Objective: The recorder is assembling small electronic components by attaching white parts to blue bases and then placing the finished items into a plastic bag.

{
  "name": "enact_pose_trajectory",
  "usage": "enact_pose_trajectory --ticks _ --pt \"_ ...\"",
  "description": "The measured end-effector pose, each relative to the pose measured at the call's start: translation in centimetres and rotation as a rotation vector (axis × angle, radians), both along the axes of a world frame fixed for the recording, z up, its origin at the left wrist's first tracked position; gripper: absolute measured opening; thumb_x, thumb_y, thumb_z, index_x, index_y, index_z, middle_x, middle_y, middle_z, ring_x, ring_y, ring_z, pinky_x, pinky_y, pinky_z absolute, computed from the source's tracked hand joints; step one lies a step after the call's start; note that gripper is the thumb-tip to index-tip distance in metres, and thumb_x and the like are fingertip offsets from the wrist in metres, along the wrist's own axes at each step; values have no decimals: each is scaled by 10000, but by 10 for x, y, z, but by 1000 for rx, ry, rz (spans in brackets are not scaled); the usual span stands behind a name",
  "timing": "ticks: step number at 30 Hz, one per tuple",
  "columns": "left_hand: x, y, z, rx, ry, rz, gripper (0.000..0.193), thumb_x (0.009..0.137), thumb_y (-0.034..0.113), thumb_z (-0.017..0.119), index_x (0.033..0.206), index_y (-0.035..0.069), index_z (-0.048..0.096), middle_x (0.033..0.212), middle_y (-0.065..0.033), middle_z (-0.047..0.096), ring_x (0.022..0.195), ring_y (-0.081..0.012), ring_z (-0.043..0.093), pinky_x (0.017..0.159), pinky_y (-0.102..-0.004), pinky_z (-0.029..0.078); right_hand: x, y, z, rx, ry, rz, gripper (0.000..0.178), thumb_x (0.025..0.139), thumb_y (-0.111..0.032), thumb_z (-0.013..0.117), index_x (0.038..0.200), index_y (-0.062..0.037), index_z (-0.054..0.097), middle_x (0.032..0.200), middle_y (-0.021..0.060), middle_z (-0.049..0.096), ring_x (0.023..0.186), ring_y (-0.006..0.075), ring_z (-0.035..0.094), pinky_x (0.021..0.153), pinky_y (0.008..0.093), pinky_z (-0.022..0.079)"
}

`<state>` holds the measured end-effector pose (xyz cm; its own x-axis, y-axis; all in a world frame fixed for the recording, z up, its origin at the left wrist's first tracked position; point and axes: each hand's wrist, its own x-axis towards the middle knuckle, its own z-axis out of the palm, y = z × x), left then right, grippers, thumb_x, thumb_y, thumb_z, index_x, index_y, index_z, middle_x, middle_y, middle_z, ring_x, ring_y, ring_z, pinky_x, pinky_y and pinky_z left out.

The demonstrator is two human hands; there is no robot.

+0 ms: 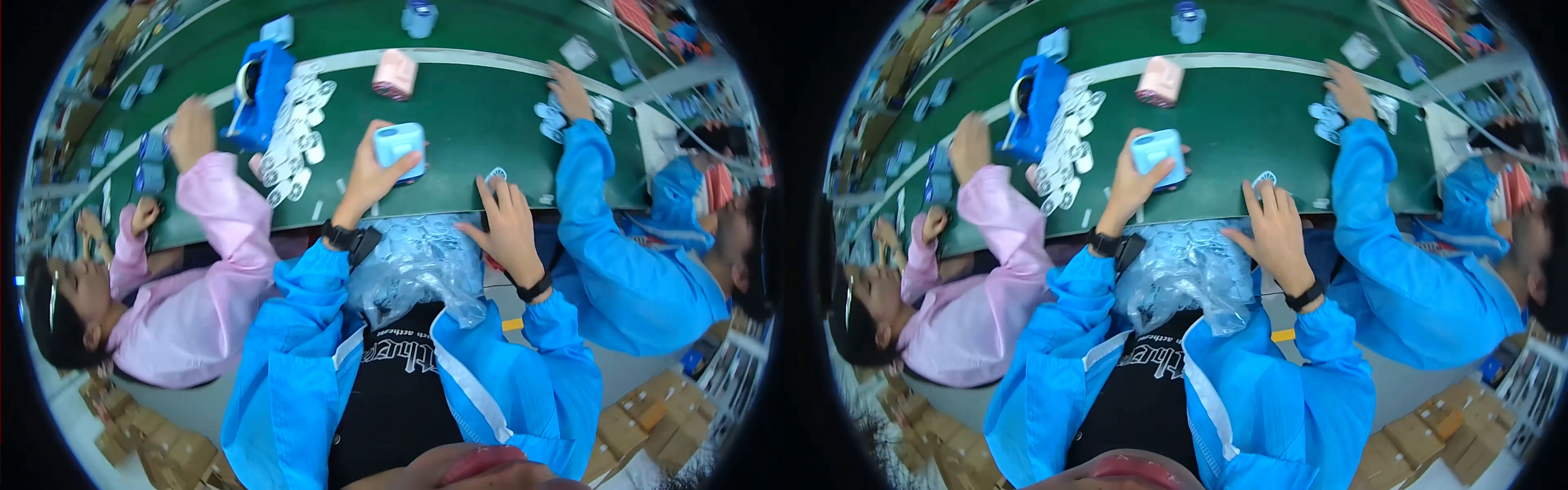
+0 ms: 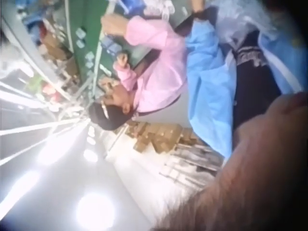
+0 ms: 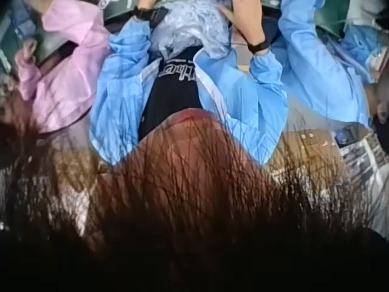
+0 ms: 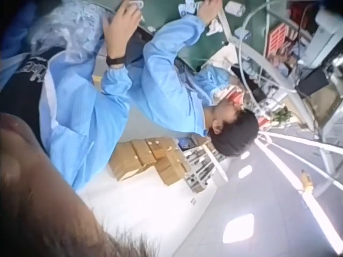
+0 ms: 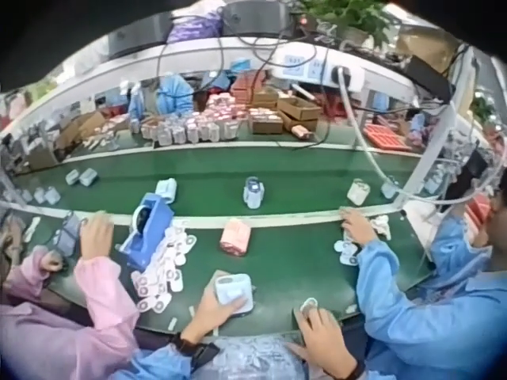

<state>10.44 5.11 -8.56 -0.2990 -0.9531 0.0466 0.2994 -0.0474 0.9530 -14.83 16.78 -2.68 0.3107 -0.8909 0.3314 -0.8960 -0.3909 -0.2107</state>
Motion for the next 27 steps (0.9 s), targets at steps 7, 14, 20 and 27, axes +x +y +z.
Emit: enact_pose_trajectory --ticks 7,14,20,27 --pt "4 3 8 48 -31 19 481 904 178 884 1253 30 587 1111 -92 742 992 -218 772 842 -357 634 -18 2 -25 -36 16 264 348 880 -50 800 1215 15 729 1042 111 705 943 293 696 791 350 569" --pt "4 20 56 -470 -448 -59 688 809 241 968 1334 39 573 1187 -150 746 1071 -215 748 920 -353 594 40 -45 62 294 -1392 -160 148 966 24 745 1114 25 753 1015 77 726 908 151 698 814 279 561" --pt "7 47 71 -549 -373 79 832 707 250 1029 1348 29 546 1232 -184 743 1087 -253 749 931 -380 596 68 -54 59 278 -1242 43 77 959 17 761 1031 32 742 1015 60 719 925 131 686 816 260 554" --pt "7 53 72 -623 -121 171 734 731 273 1008 1298 28 611 1288 -194 742 1132 -270 756 937 -403 617 64 -55 69 275 -1048 164 84 930 16 778 999 43 739 1057 104 718 931 156 694 808 269 556"
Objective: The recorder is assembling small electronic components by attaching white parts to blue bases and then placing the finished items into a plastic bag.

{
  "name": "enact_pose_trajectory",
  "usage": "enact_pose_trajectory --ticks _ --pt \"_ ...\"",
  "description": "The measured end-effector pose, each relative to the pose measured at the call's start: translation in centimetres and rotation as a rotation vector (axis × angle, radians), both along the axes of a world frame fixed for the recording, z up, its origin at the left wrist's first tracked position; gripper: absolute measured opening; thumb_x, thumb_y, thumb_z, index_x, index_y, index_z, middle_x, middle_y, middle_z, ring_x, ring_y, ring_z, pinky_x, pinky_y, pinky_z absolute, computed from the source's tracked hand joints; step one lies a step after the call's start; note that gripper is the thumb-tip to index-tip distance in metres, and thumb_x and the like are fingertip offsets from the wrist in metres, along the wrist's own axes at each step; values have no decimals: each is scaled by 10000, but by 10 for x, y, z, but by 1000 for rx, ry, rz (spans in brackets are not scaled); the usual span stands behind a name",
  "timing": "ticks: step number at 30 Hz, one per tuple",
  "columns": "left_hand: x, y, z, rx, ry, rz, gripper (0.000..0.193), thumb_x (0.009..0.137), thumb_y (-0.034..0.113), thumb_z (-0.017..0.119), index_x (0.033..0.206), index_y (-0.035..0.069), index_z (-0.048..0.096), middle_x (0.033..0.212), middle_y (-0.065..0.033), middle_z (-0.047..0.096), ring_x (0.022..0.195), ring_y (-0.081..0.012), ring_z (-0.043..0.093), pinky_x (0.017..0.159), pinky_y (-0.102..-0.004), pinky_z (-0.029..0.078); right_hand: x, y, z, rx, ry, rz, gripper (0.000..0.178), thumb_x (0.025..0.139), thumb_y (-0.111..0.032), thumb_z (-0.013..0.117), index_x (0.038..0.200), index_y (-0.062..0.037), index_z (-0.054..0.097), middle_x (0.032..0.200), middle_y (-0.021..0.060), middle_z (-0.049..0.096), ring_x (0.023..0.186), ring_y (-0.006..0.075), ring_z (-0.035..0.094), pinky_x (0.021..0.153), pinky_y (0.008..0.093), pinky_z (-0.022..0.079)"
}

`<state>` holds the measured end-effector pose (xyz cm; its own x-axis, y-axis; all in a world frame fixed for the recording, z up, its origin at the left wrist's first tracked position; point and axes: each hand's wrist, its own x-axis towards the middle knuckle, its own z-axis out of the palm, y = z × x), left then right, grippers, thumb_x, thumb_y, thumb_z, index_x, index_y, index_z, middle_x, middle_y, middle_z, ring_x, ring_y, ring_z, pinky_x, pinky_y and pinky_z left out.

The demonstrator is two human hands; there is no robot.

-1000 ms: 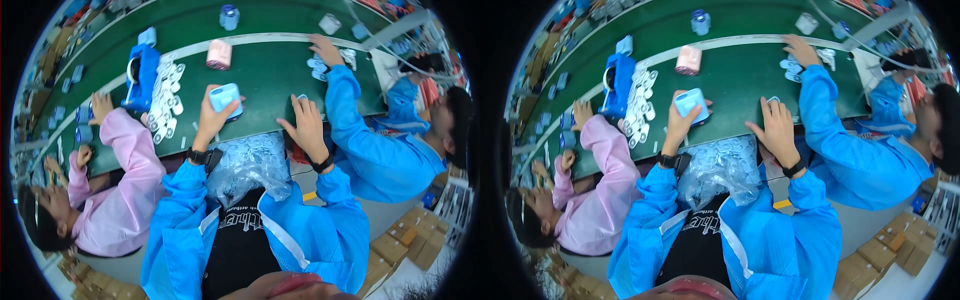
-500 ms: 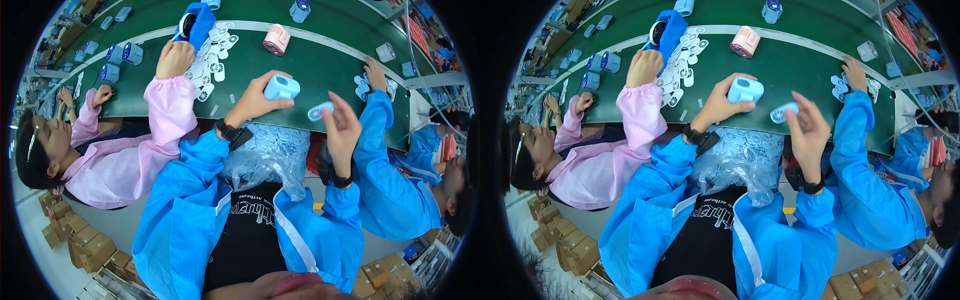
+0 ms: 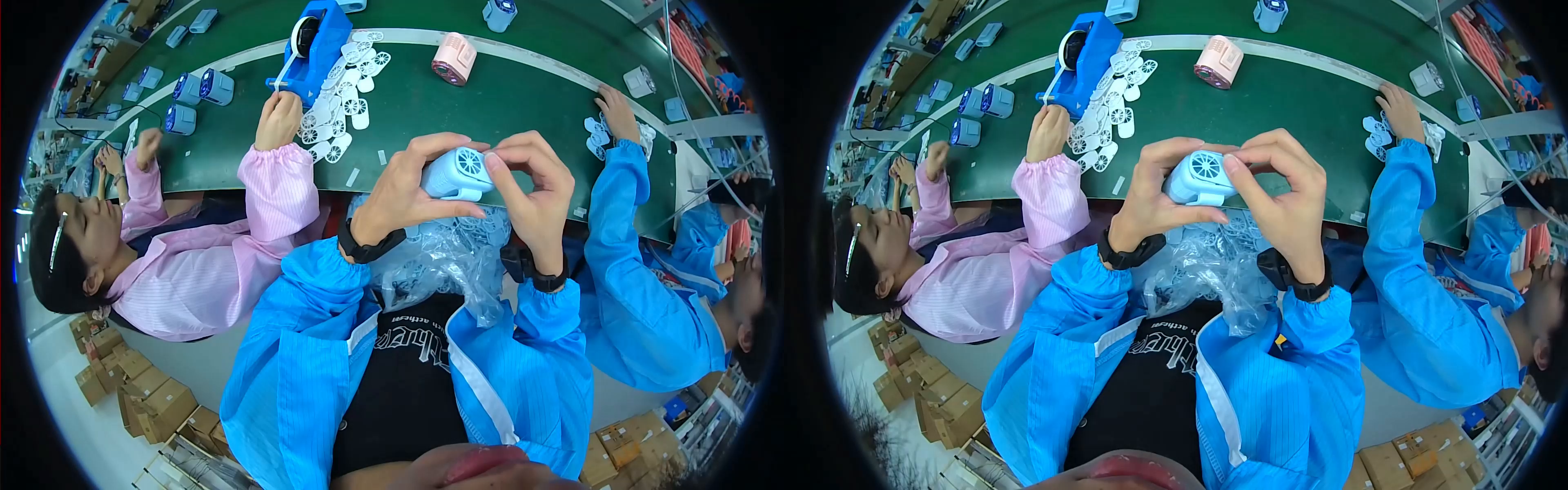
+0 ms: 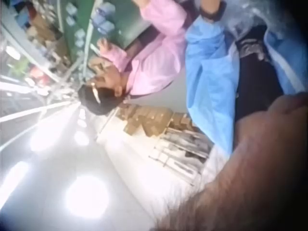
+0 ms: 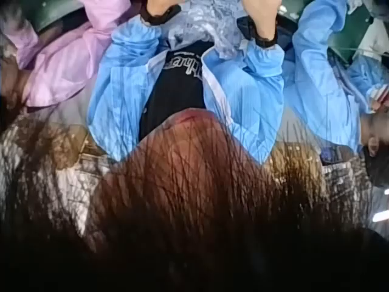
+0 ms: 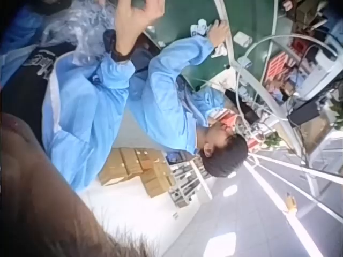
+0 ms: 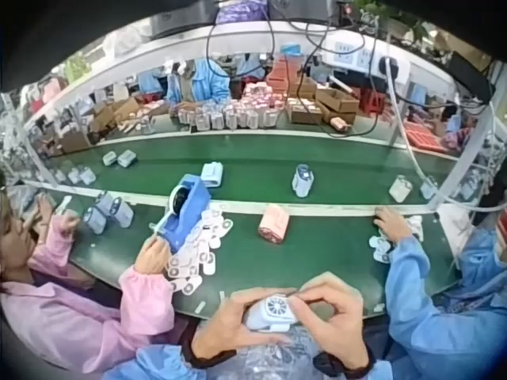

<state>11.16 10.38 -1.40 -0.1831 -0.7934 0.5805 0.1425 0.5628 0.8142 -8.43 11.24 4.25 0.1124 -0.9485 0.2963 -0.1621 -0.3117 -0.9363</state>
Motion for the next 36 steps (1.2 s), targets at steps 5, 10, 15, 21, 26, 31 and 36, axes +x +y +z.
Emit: enact_pose_trajectory --ticks 5,10,15,21,26,31,36 --pt "10 -1 1 -5 -247 -65 810 708 245 1027 1333 39 554 1229 -200 743 1075 -272 749 897 -385 597 -18 3 0 -141 265 59 221 872 11 815 1077 43 738 1144 152 715 982 225 714 835 315 576" --pt "7 0 12 248 -152 -5 633 802 246 964 1285 39 612 1148 -145 744 999 -238 745 855 -362 592 -3 11 3 -286 399 73 573 744 -86 928 1258 14 696 1216 164 720 1058 315 724 891 389 599" --pt "-2 -3 17 441 -84 38 547 930 317 833 1303 17 569 1132 -169 720 1026 -241 717 894 -364 576 13 12 -26 -359 415 -61 829 611 -184 999 1340 2 650 1252 176 715 1091 350 718 916 425 603" --pt "-13 -11 -6 197 414 73 617 996 452 670 1342 -23 483 1166 -261 682 1077 -297 692 937 -415 564 15 -1 -29 -394 422 -19 893 544 -221 1016 1327 7 653 1240 197 710 1077 356 719 900 425 606" --pt "-7 -7 -2 248 372 84 598 1010 455 597 1317 -36 447 1160 -300 664 1066 -317 686 948 -439 561 21 0 -40 -331 312 18 927 551 -217 1021 1359 6 627 1240 200 707 1097 364 713 890 435 608" --pt "-8 -11 8 185 275 230 537 1058 494 514 1254 3 423 1131 -328 657 1018 -375 687 902 -472 575 25 -1 -29 -311 331 18 934 593 -174 1013 1414 -2 603 1318 203 677 1161 355 696 929 451 605" --pt "-8 -12 4 194 300 220 481 1066 444 493 1235 -2 427 1137 -324 655 1037 -374 682 904 -465 567 35 9 -38 -57 68 -10 940 665 -115 992 1488 -2 552 1431 188 620 1243 318 667 1004 434 589"
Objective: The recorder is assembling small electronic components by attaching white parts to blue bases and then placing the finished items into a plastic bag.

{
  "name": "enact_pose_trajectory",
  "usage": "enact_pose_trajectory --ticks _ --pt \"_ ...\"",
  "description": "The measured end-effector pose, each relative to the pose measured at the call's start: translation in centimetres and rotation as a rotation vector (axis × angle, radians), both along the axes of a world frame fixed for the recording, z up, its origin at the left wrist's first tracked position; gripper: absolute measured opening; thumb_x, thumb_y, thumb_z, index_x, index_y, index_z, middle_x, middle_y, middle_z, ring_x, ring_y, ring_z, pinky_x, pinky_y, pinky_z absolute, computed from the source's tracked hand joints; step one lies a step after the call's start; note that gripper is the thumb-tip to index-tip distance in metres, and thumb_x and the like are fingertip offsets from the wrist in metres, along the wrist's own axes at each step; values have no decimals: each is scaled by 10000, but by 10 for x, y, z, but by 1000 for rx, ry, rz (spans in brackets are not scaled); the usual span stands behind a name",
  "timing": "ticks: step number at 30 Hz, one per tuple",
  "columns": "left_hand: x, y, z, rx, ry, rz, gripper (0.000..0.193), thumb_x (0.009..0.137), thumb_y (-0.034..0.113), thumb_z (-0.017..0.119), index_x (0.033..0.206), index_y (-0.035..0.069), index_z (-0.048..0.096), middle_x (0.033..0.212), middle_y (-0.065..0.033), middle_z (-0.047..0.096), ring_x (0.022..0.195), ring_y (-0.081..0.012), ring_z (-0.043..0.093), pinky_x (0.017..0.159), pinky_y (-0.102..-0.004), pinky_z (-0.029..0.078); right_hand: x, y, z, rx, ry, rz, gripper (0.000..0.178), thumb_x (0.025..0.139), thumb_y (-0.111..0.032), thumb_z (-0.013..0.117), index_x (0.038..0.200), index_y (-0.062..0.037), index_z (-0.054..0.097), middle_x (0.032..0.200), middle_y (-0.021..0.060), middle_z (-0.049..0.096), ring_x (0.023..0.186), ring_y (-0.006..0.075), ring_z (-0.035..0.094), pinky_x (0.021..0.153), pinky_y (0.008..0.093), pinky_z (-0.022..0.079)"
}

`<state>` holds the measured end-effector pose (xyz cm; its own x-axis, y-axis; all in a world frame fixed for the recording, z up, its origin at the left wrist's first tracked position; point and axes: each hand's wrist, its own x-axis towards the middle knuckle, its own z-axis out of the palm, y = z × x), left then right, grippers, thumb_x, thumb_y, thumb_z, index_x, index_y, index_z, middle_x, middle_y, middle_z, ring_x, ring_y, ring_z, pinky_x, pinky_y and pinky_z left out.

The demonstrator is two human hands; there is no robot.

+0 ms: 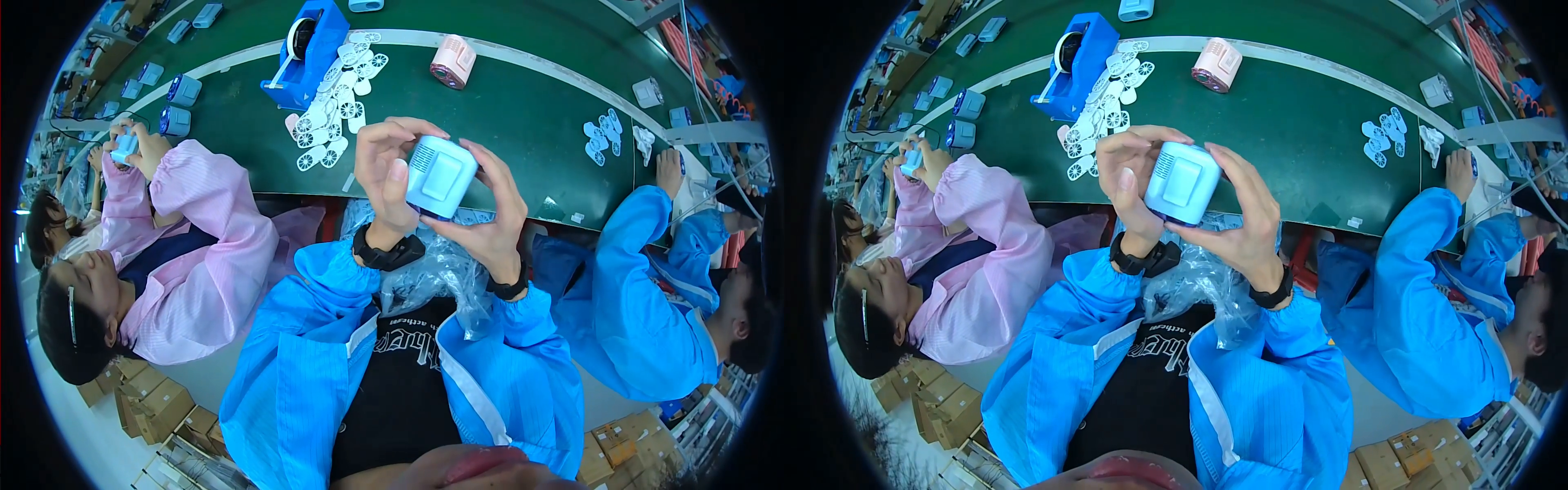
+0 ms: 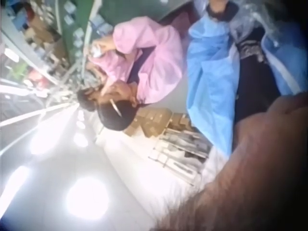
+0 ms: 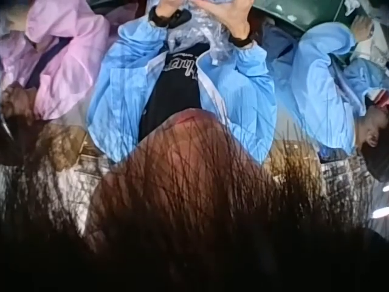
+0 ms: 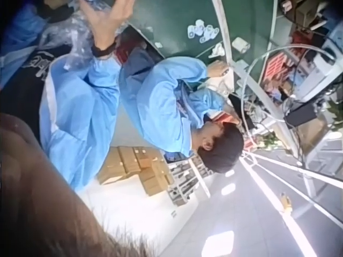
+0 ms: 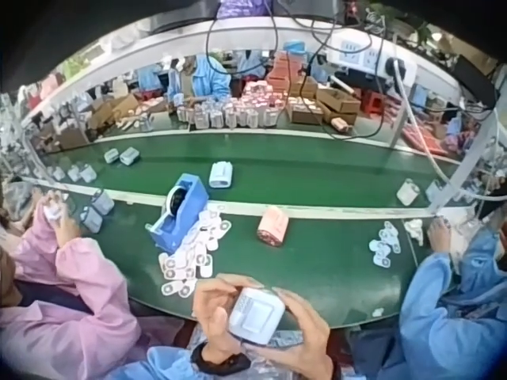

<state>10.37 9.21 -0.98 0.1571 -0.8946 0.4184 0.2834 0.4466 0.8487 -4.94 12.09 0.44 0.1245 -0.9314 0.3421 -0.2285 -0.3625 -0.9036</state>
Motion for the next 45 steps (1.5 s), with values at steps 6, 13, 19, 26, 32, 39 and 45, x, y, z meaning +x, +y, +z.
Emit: enact_pose_trajectory --ticks 6,13,19,26,32,39,45 --pt "-13 -6 -19 -101 -2 200 411 1030 321 571 1227 -30 489 1185 -304 651 1074 -321 679 898 -417 552 30 14 -10 382 -804 54 808 824 -83 897 1522 -16 496 1398 208 659 1278 308 668 977 439 619" --pt "14 -17 -19 49 -158 54 413 1043 272 633 1311 -32 548 1227 -208 673 1188 -294 668 965 -420 544 -46 -51 67 231 970 42 684 807 -129 837 1407 -40 521 1162 171 683 1077 347 693 852 453 596" --pt "-7 -33 -6 29 -424 -114 245 1003 220 719 1164 36 697 1232 -127 700 1173 -278 691 985 -439 548 -67 -80 22 -171 1246 179 605 817 -183 827 1342 -39 565 1070 183 680 1016 381 676 820 452 582" --pt "-89 -59 25 -198 -905 -129 333 907 378 743 889 48 783 917 -163 758 911 -360 726 835 -437 568 -90 -93 -79 -542 767 194 639 857 -173 814 1421 -33 547 1303 156 669 1192 334 658 982 427 556" --pt "-107 -69 7 -52 -1192 -16 339 790 457 766 719 128 800 697 -145 713 707 -391 691 676 -450 553 -86 -99 -64 -111 614 276 510 888 -185 794 1341 -40 610 1297 151 672 1182 333 650 985 440 533" --pt "-96 -101 9 83 -1024 -113 312 746 439 752 665 140 793 644 -145 693 636 -396 687 543 -487 511 -69 -96 -50 213 488 264 410 911 -191 778 1277 -48 662 1283 149 677 1189 324 636 997 452 509" --pt "-108 -86 11 -2 -1227 -146 241 713 369 732 682 140 801 643 -147 700 649 -396 702 551 -474 536 -68 -85 -56 -95 554 145 473 896 -179 790 1322 -51 633 1288 157 673 1235 313 619 1023 452 502"
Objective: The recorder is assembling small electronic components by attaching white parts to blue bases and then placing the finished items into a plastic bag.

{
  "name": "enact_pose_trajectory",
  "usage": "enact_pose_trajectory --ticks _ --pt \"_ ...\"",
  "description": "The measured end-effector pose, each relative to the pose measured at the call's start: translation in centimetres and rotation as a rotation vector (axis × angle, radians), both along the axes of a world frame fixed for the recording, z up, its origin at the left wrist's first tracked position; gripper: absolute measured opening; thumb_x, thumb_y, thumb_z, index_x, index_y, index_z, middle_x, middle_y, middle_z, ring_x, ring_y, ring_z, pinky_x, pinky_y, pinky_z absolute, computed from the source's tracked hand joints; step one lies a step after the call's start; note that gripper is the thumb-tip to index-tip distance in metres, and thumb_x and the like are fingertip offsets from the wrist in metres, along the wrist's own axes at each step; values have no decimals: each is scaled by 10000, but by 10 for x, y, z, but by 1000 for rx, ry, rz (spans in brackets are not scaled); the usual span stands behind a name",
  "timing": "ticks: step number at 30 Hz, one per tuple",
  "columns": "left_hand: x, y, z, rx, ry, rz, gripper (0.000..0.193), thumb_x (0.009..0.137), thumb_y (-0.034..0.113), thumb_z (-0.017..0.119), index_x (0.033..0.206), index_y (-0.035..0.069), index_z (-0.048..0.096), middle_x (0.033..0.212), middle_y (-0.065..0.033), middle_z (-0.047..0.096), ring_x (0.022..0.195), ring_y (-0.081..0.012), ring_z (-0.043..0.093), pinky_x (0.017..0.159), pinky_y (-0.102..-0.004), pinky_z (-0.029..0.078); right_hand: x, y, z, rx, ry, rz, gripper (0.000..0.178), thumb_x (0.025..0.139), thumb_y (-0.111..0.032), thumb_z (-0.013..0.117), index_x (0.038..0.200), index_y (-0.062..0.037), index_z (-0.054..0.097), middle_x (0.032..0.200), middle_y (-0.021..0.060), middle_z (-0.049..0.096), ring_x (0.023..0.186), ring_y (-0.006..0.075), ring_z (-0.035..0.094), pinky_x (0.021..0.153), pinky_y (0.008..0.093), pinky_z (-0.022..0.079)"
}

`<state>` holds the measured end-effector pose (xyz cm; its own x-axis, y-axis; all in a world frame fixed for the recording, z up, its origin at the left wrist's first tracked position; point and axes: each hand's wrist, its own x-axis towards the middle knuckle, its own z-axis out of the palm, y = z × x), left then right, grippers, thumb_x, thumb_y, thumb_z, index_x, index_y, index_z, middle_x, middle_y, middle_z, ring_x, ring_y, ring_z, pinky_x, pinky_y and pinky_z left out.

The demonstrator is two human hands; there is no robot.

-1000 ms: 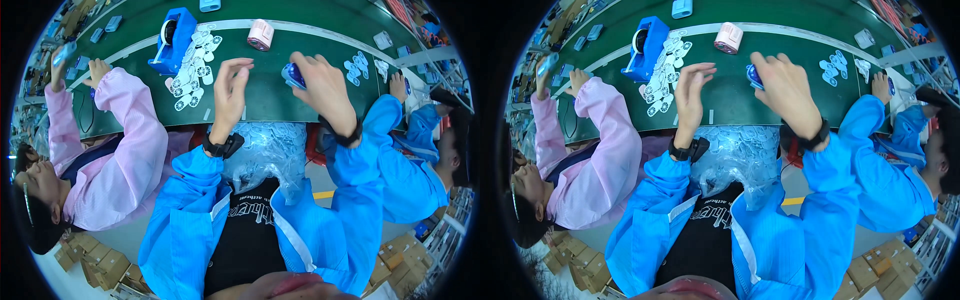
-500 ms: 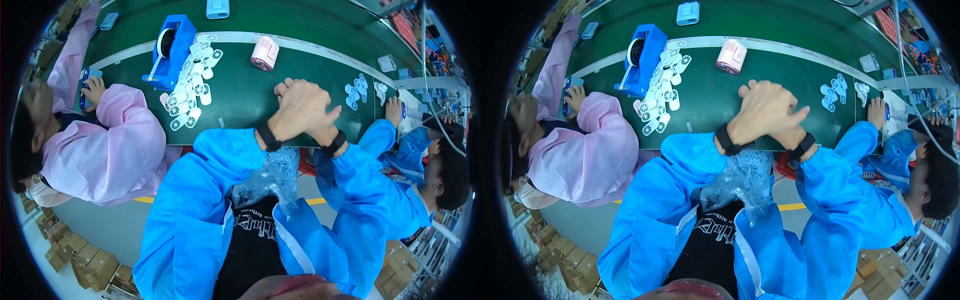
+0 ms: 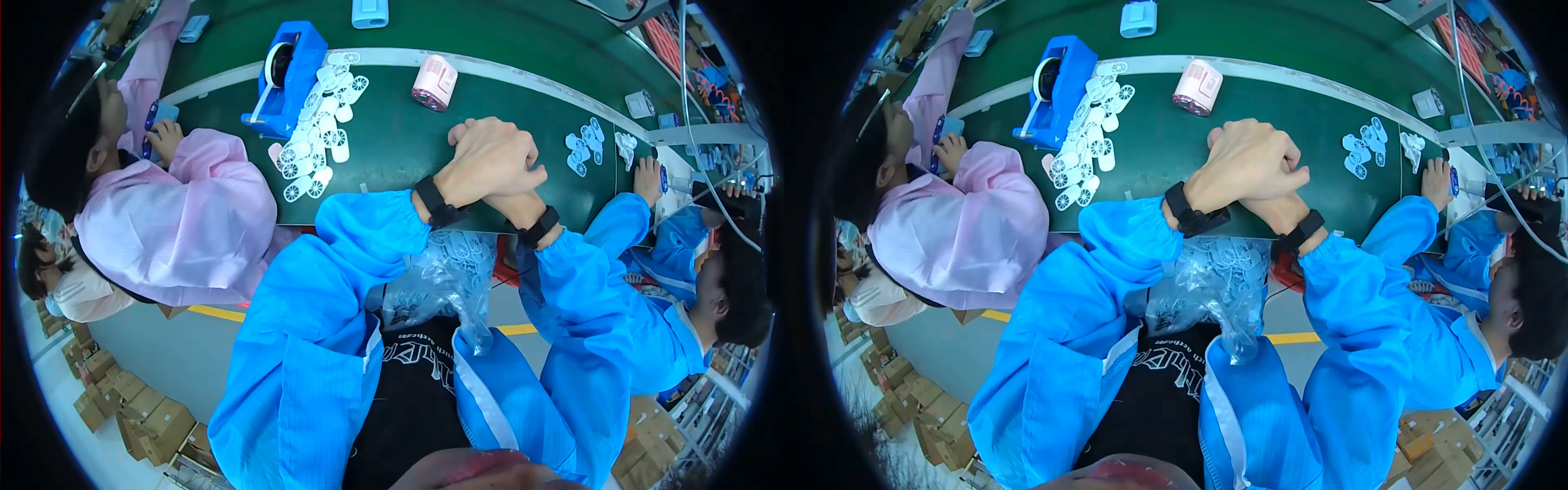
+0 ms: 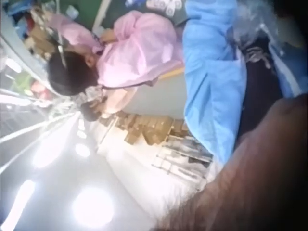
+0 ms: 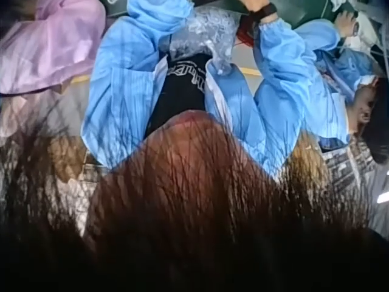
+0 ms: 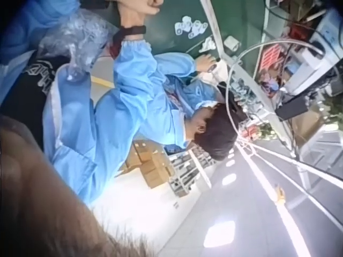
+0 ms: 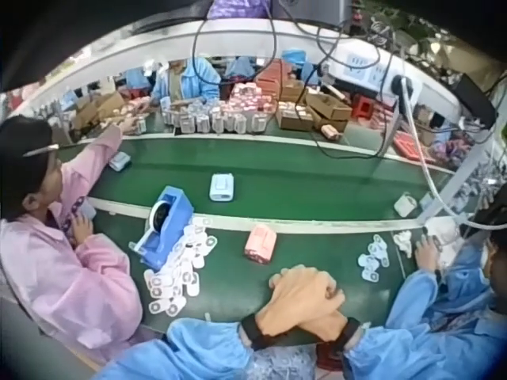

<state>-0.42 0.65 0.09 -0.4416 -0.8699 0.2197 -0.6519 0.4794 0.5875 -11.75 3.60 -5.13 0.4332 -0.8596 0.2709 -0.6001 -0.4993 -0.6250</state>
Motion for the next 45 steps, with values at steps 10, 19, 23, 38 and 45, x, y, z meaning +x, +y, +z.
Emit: enact_pose_trajectory --ticks 10,19,23,38,45 --pt "10 -5 3 78 125 -7 233 716 359 723 706 145 816 671 -136 717 655 -405 701 596 -476 556 1 -10 -23 3 81 -23 672 864 -161 819 1461 -44 534 1368 171 640 1285 324 608 1054 445 512" --pt "10 -7 9 -10 126 -73 242 821 300 755 939 99 822 930 -156 765 838 -363 734 768 -473 591 -8 -9 -34 -445 537 -116 513 1028 -223 627 1503 -65 513 1475 169 567 1376 324 517 1154 443 398" --pt "66 -2 -21 -256 645 -64 247 936 167 751 1148 41 750 1181 -142 730 1016 -273 730 893 -425 583 1 22 49 -208 292 -126 620 912 -220 773 1467 -95 527 1298 168 646 1214 366 625 993 479 516" --pt "141 33 -77 532 746 25 183 1058 130 689 1090 -49 718 962 -68 740 854 -121 720 756 -281 608 -14 -295 -4 -108 351 -469 747 891 -362 812 1504 -138 448 1343 241 646 1166 478 678 937 559 571" --pt "143 39 -80 599 817 53 176 1061 126 683 1053 -46 720 954 -74 742 839 -119 723 734 -281 607 28 -277 35 -365 334 -469 749 884 -443 815 1416 -11 513 1291 284 652 1159 489 675 941 549 571"
